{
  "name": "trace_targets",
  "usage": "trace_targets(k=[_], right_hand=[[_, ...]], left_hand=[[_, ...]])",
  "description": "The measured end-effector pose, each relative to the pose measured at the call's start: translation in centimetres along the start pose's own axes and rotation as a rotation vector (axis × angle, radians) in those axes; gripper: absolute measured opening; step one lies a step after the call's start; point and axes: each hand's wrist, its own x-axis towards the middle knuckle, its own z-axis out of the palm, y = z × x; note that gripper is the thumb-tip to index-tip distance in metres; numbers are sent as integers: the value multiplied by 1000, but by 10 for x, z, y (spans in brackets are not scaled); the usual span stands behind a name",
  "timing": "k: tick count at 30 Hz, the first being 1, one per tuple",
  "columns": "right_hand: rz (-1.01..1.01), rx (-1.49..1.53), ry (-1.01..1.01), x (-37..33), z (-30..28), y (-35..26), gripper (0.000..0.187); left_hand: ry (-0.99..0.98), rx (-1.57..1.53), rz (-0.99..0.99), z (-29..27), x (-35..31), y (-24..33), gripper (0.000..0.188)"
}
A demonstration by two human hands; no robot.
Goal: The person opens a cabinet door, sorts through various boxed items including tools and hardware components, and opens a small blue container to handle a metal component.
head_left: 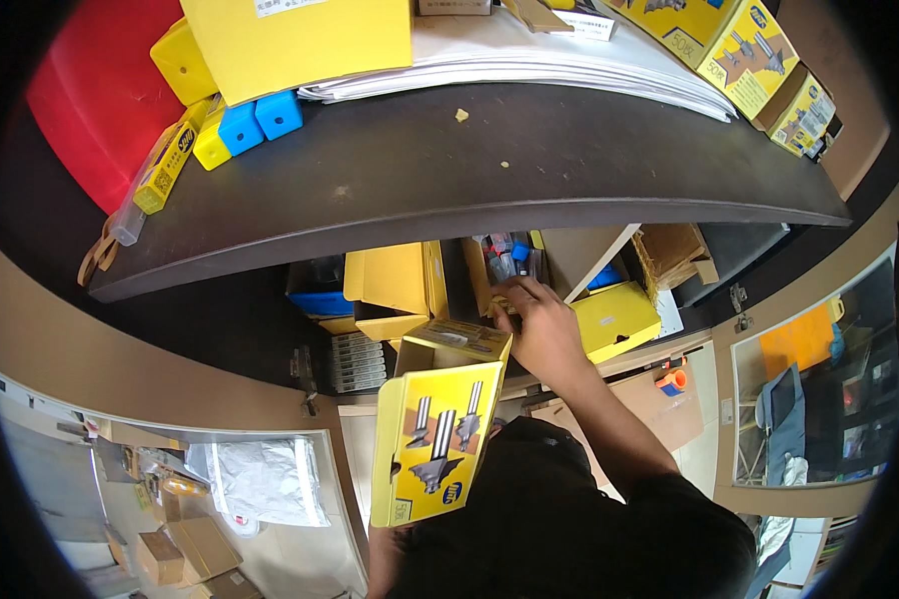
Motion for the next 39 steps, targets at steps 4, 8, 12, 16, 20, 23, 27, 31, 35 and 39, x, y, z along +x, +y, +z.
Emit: trace_targets(k=[4,8,12,16,20,23,27,31,35,39], right_hand=[[-6,33,-73,2,-3,-16,17],[23,298,-13,-5,-13,-28,25],[75,419,-20,-12,-25,-14,31],[151,614,-27,-22,-35,8,32],[223,778,54,-39,-69,19,35],[250,823,146,-55,-83,25,28],[134,663,111,-73,-89,34,26],[241,734,-7,-93,-97,36,26],[212,774,-81,-113,-100,48,30],[93,724,-113,-134,-100,52,35]], left_hand=[[5,-5,13,-12,-11,7,56],[0,1,39,-19,-17,14,56],[-19,12,42,-21,-19,15,56],[-59,13,48,-15,-11,7,56],[-129,11,51,-3,5,-7,56],[-195,23,82,13,8,-10,56],[-185,188,287,71,10,-6,58],[-154,270,350,142,30,2,63],[-85,464,389,232,58,3,58],[-198,438,321,279,106,4,49]])
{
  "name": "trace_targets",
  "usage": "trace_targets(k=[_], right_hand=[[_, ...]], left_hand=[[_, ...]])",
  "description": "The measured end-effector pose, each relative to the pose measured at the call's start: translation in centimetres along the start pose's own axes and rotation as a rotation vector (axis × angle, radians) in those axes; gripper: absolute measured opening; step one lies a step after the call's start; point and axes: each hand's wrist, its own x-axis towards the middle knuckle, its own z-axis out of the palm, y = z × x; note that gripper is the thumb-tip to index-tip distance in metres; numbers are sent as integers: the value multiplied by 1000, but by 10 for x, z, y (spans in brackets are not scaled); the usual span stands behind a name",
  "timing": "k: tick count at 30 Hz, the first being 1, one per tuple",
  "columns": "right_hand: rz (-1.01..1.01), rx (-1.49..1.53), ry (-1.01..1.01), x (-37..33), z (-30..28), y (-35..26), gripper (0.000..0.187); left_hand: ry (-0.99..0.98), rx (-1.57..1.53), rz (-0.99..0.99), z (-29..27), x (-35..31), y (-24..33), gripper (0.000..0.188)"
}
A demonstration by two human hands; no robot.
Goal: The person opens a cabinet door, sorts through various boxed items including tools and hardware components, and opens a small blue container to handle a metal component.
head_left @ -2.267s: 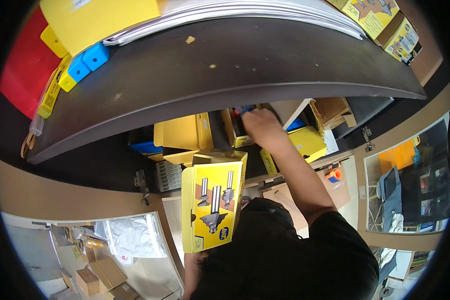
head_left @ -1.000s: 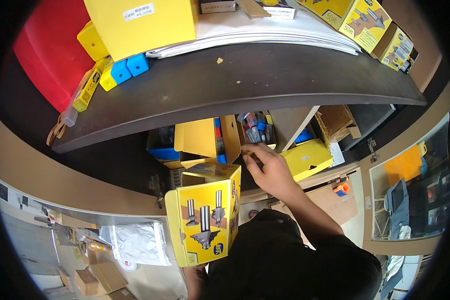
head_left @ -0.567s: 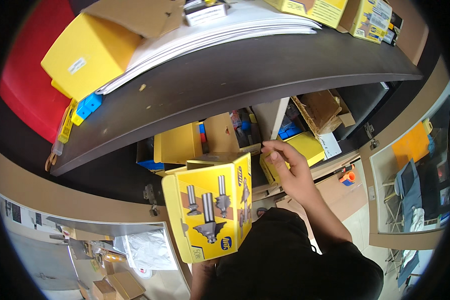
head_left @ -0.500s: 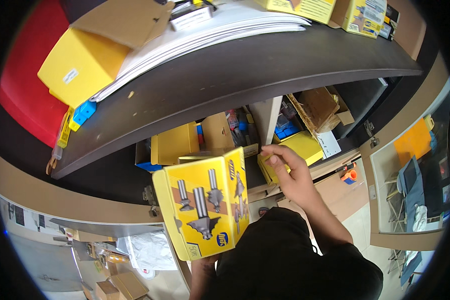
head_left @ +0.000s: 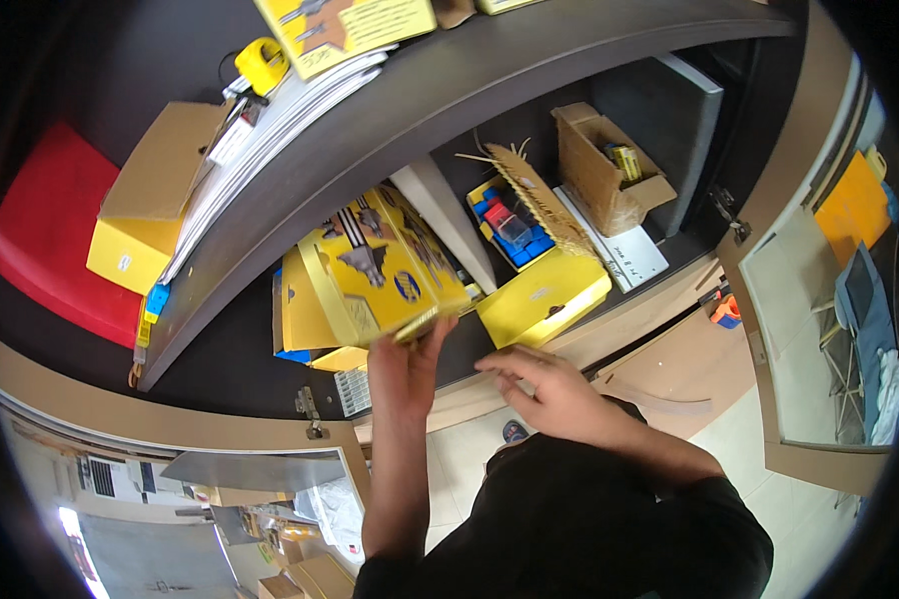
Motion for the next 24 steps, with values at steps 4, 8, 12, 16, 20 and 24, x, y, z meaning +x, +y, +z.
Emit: trace_targets(k=[4,8,12,16,20,24], right_hand=[[-7,-16,-95,-19,-8,1,32],[79,-159,-247,-35,-13,12,35],[47,-294,-378,-38,-20,22,38],[73,-347,-509,-30,-22,21,42],[67,-331,-594,-19,-16,14,44],[80,-304,-659,-13,-6,18,43]], left_hand=[[-6,-21,-99,15,33,-1,50],[92,187,-79,-6,26,-16,50],[43,201,-14,-13,23,-29,55],[150,333,103,13,-7,-31,41],[438,499,772,-27,-21,-48,65],[778,793,855,-64,-6,-33,83]])
